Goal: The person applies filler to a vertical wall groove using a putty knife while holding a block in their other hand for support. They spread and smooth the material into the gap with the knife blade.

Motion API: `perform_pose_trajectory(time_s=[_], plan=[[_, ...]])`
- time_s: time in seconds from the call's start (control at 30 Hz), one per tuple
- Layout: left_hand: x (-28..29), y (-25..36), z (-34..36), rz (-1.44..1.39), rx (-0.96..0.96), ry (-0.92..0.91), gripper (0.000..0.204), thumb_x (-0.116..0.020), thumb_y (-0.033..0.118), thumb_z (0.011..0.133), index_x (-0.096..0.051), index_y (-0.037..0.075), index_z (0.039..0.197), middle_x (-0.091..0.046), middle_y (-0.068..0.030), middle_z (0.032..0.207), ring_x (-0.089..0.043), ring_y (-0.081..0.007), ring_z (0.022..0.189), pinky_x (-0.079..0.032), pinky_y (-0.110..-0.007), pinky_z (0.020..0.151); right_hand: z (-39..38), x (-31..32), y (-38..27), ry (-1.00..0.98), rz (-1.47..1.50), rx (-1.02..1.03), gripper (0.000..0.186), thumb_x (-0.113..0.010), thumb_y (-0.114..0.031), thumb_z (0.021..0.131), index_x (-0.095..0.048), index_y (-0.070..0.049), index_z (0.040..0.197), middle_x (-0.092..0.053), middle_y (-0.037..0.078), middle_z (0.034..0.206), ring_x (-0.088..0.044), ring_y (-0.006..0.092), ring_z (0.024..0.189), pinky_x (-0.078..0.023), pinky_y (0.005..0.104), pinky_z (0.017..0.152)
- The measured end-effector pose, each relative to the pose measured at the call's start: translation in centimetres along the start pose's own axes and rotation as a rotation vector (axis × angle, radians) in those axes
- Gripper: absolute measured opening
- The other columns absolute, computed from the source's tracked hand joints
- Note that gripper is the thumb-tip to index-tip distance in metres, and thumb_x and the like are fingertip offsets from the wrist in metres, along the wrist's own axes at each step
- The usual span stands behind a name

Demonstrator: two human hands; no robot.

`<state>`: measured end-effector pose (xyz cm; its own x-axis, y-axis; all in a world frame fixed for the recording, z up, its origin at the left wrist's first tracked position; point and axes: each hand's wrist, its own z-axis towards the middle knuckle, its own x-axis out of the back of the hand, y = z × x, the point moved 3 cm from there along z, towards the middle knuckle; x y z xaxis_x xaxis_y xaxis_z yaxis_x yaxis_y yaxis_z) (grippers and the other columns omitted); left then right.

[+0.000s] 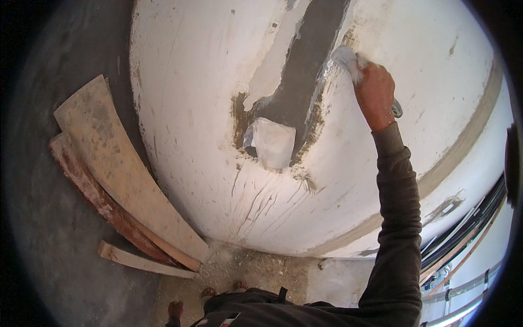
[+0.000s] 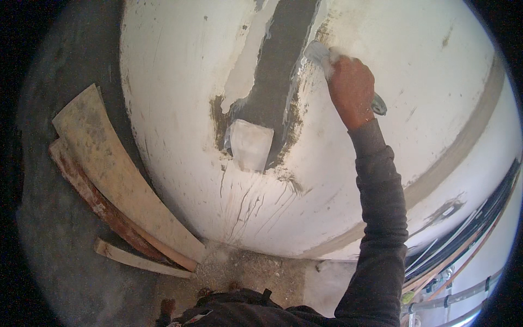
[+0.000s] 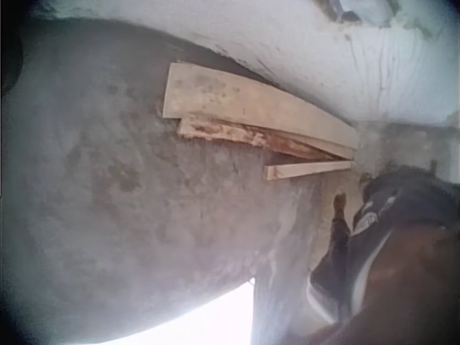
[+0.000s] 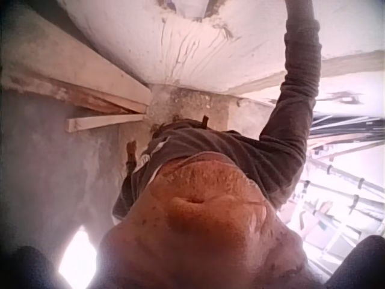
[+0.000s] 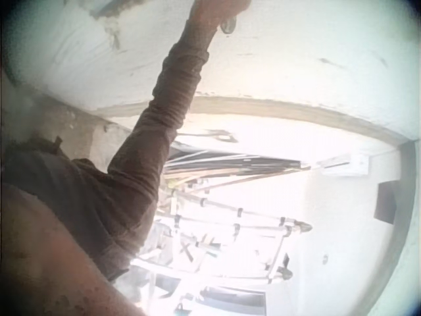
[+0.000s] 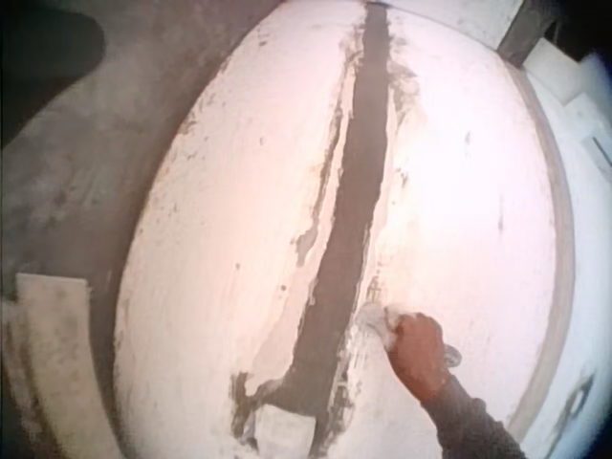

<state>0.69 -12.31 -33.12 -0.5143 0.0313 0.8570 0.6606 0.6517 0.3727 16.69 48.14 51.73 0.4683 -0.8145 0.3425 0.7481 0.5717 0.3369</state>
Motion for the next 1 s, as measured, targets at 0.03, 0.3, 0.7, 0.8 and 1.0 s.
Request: perform_pose_trajectory(time_s=[0.03, 0.3, 0.7, 0.8, 1.0], plan=[[0.0, 0.1, -0.4, 0.093, -0.092, 0.034, 0.023, -0.064, 0.022, 0.088, -0.067, 0.0, 0.086, -0.069, -0.0199, 0.08, -0.068, -0.037, 0.075, -0.053, -0.05, 0.071, -0.1, -0.3, 0.0, -0.012, -0.02, -0.017, 0.024, -0.064, -0.026, 0.093, -0.072, -0.004, 0.088, -0.067, 0.018, 0.078, -0.067, 0.0369, 0.074, -0.052, 0.0482, 0.069], [0.7, 0.7, -1.2, 0.082, 0.033, -0.135, 0.014, -0.066, 0.018, 0.084, -0.071, 0.005, 0.089, -0.07, -0.0141, 0.078, -0.07, -0.0335, 0.077, -0.056, -0.048, 0.073, -3.2, -2.3, 0.6, -0.12, -0.069, 0.065, 0.022, -0.062, -0.023, 0.093, -0.071, -0.004, 0.086, -0.067, 0.018, 0.078, -0.067, 0.0368, 0.073, -0.052, 0.0489, 0.068], [-1.0, -1.3, 0.4, -0.085, 0.104, -0.049, 0.02, -0.068, 0.025, 0.087, -0.072, 0.006, 0.092, -0.069, -0.0174, 0.079, -0.07, -0.0325, 0.079, -0.054, -0.046, 0.075, -4.8, -3.2, 0.7, -0.158, -0.024, 0.03, 0.026, -0.062, -0.028, 0.094, -0.073, -0.005, 0.09, -0.067, 0.019, 0.077, -0.068, 0.0363, 0.077, -0.052, 0.0488, 0.07], [-0.6, -0.2, -0.8, -0.03, 0.049, -0.02, 0.019, -0.07, 0.023, 0.085, -0.072, 0.006, 0.094, -0.069, -0.0188, 0.081, -0.071, -0.0343, 0.083, -0.056, -0.048, 0.077, -1.4, -0.2, -0.4, -0.026, -0.016, -0.056, 0.023, -0.062, -0.026, 0.093, -0.072, -0.005, 0.091, -0.067, 0.017, 0.077, -0.067, 0.0361, 0.077, -0.052, 0.0491, 0.069], [-0.8, -0.6, -1.1, 0.238, -0.208, 0.111, 0.014, -0.07, 0.014, 0.081, -0.071, 0.008, 0.094, -0.07, -0.0182, 0.089, -0.07, -0.0351, 0.087, -0.056, -0.048, 0.078, -4.4, -2.7, -0.2, -0.12, 0.018, 0.015, 0.017, -0.064, -0.021, 0.091, -0.072, -0.006, 0.091, -0.068, 0.017, 0.077, -0.067, 0.0353, 0.072, -0.053, 0.0478, 0.068]])
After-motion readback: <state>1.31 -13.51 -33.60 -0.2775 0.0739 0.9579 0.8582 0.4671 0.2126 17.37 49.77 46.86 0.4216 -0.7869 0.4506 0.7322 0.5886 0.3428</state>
